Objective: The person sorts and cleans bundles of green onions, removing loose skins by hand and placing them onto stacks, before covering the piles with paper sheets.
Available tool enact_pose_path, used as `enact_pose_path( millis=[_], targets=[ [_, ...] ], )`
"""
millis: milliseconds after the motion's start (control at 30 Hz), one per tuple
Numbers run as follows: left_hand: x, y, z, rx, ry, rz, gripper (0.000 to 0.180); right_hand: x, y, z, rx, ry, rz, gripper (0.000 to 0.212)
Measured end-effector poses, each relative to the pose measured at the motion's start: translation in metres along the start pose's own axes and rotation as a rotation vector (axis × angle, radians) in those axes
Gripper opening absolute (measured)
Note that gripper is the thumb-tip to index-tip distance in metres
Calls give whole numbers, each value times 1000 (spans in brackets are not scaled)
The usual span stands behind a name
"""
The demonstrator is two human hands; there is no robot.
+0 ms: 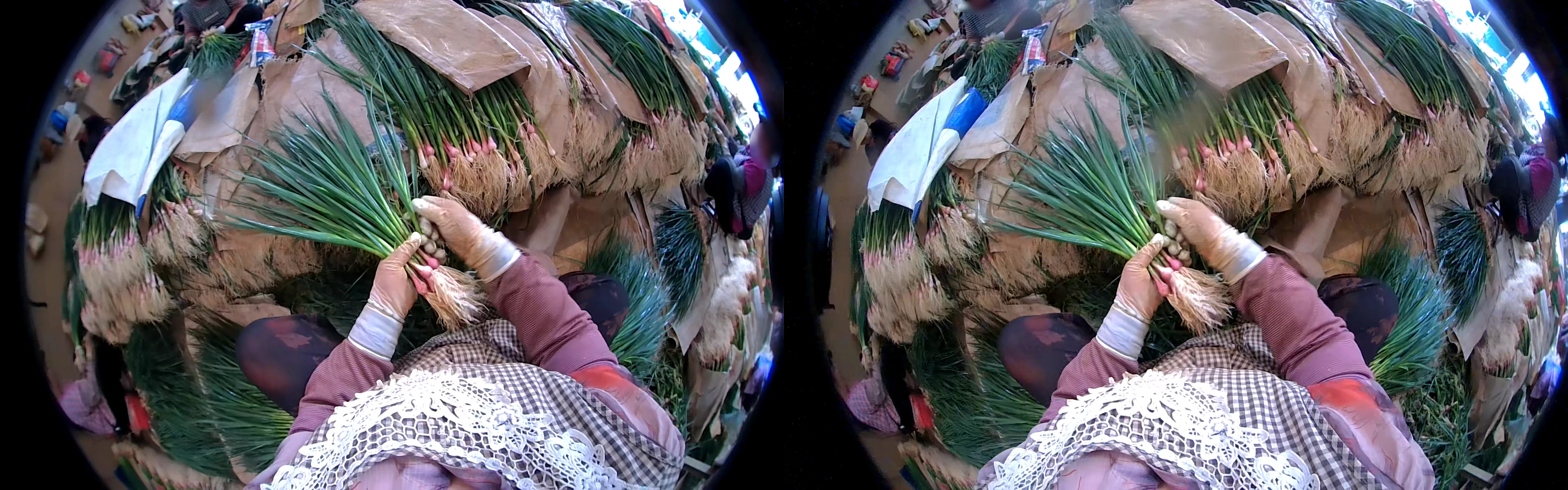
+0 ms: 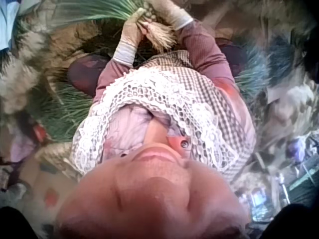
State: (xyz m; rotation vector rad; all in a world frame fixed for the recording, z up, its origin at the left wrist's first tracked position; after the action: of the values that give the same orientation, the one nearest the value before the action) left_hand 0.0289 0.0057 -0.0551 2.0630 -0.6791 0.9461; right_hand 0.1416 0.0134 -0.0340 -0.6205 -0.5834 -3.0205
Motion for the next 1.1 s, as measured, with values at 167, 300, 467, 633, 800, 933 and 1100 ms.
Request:
enact_pose_path(
  millis=[167,300,467,633,800,933,1100],
  targets=[
    [20,6,-3,77,66,157,12,-19,-16,-21,-329,803,-433,31],
    [26,2,-9,155,105,316,10,-49,-2,-13,-28,1290,-302,33],
    [12,-1,-14,136,148,146,32,-37,6,23,-184,1364,-452,41],
    [20,-4,7,7,65,334,42,-61,-21,39,-44,1431,-664,36],
    [15,-4,-15,130,127,343,17,-41,5,49,-273,1383,-734,32],
    [9,-3,-22,95,60,-83,29,-11,38,40,-451,1296,-489,24],
    [-2,-9,-10,88,-137,-119,23,-23,28,11,-279,991,-192,30]
  ],
)
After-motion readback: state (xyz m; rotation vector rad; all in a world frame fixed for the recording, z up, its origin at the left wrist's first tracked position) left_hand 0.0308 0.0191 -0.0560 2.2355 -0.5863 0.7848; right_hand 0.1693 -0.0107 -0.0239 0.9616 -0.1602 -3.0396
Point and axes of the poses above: each hand's wrist, its own y-axis away from the middle knuckle, its own x-axis out of the palm, z = x × y, the point moved 4 cm from there along -y, towards the middle knuckle, and after that the axes turned 1 degree about -y, right-handed, at the moved point
